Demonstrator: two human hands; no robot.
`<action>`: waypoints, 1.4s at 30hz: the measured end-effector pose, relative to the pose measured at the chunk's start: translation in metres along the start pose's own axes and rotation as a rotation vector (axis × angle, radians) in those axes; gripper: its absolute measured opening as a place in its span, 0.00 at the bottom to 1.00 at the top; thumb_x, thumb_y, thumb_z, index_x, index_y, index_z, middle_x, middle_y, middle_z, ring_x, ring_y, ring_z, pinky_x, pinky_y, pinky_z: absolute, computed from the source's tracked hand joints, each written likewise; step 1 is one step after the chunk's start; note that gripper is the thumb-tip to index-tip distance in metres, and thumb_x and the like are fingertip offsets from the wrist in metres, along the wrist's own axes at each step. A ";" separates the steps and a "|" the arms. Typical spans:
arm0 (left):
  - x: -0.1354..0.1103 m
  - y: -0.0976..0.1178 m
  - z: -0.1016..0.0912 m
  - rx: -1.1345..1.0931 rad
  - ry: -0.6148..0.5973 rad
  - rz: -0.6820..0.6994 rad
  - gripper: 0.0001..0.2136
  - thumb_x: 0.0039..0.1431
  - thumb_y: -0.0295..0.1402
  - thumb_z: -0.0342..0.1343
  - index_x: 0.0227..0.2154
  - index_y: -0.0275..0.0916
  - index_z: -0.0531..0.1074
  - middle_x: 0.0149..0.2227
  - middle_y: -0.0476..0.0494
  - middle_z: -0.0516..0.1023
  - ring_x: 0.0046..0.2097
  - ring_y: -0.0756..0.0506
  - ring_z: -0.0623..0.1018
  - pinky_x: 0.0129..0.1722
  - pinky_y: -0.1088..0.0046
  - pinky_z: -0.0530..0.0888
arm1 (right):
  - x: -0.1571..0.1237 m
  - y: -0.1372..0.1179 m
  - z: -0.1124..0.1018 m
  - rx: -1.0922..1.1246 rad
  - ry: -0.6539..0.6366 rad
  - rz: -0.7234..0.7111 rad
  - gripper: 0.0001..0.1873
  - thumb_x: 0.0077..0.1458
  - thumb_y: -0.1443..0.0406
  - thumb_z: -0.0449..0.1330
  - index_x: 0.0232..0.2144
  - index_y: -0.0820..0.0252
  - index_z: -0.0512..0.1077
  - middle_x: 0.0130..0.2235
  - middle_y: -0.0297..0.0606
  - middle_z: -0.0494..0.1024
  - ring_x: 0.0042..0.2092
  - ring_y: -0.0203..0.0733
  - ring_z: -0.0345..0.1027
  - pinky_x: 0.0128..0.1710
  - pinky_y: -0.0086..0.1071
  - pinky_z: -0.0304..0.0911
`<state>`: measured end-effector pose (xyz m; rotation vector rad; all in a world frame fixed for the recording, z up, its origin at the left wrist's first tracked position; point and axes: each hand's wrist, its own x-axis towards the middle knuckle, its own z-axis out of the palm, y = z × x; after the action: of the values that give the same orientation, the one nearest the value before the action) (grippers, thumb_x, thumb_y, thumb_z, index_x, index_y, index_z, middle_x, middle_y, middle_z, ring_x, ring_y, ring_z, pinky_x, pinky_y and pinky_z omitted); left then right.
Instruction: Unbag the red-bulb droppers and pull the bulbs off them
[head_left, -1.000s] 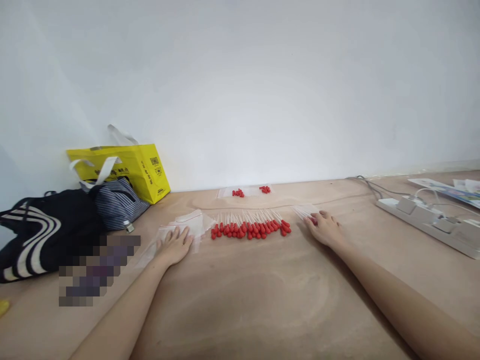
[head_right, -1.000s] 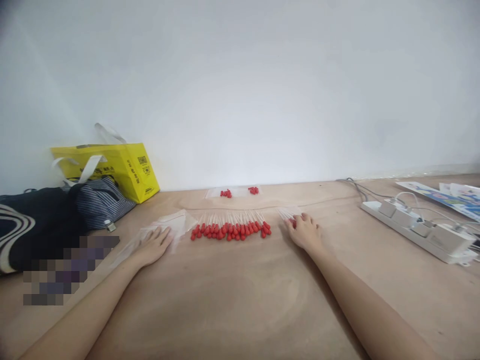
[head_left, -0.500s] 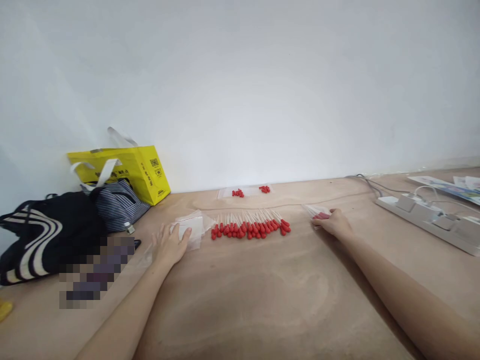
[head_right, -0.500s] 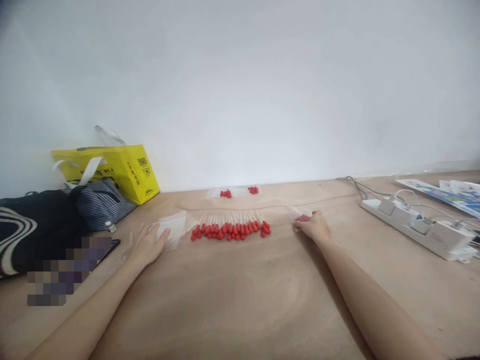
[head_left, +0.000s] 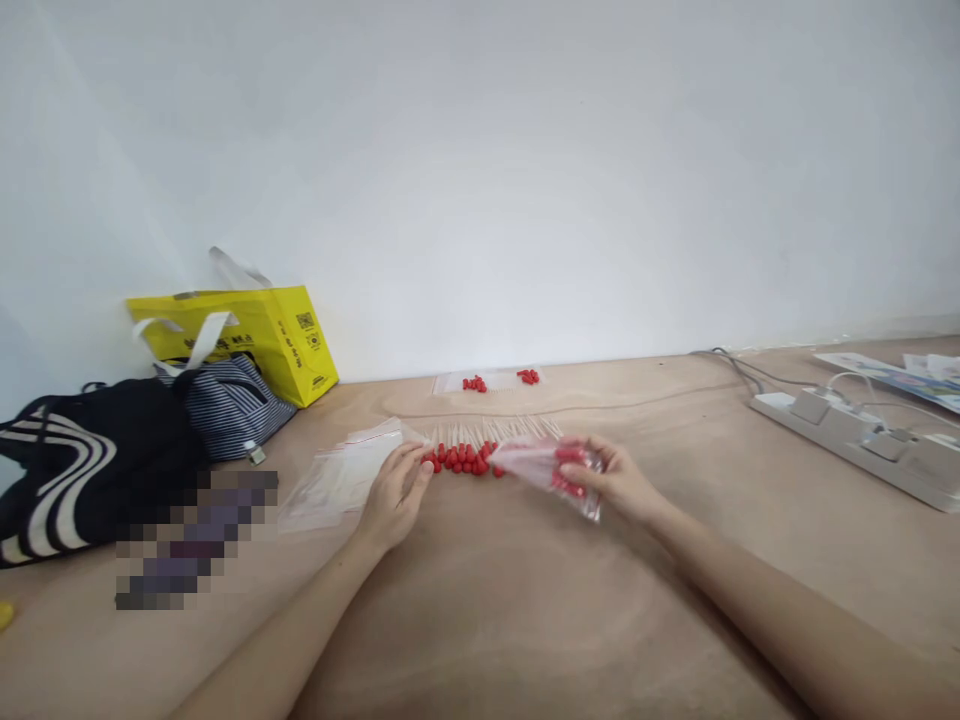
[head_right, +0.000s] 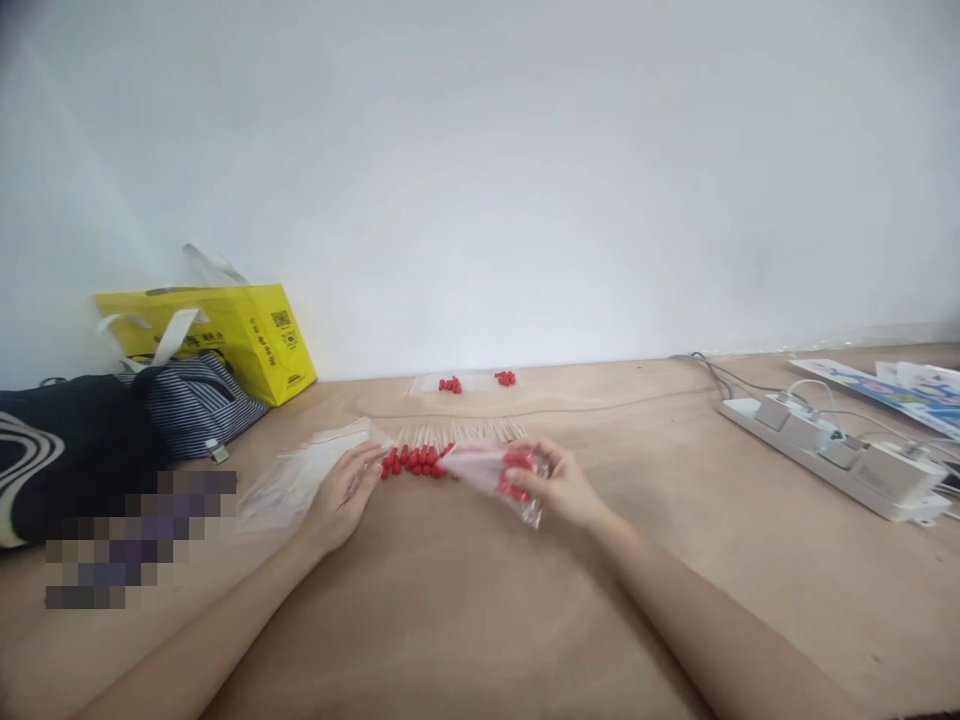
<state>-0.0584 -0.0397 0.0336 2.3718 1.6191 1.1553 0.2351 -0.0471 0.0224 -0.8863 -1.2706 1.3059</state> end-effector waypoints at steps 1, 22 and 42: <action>-0.001 0.004 0.000 -0.053 -0.038 0.003 0.17 0.58 0.40 0.39 0.43 0.39 0.67 0.47 0.41 0.68 0.52 0.45 0.65 0.53 0.65 0.61 | -0.005 0.004 0.011 0.015 -0.090 0.041 0.24 0.34 0.59 0.67 0.36 0.59 0.66 0.29 0.32 0.73 0.27 0.34 0.68 0.29 0.31 0.66; -0.023 0.045 0.021 -0.069 -0.326 0.144 0.12 0.51 0.39 0.51 0.37 0.40 0.71 0.37 0.43 0.75 0.40 0.43 0.72 0.42 0.64 0.65 | 0.006 0.040 0.038 -0.046 -0.136 0.096 0.27 0.35 0.58 0.66 0.37 0.60 0.63 0.24 0.28 0.69 0.26 0.33 0.66 0.30 0.30 0.63; 0.009 0.047 0.047 -0.338 -0.488 -0.157 0.13 0.47 0.35 0.54 0.36 0.35 0.70 0.23 0.52 0.68 0.24 0.52 0.67 0.24 0.78 0.64 | 0.014 0.032 0.046 -0.010 -0.288 0.132 0.35 0.34 0.61 0.66 0.44 0.63 0.56 0.21 0.24 0.71 0.21 0.29 0.62 0.23 0.25 0.57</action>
<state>0.0075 -0.0374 0.0247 2.0548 1.2988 0.6800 0.1824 -0.0385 0.0004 -0.8204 -1.4601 1.5758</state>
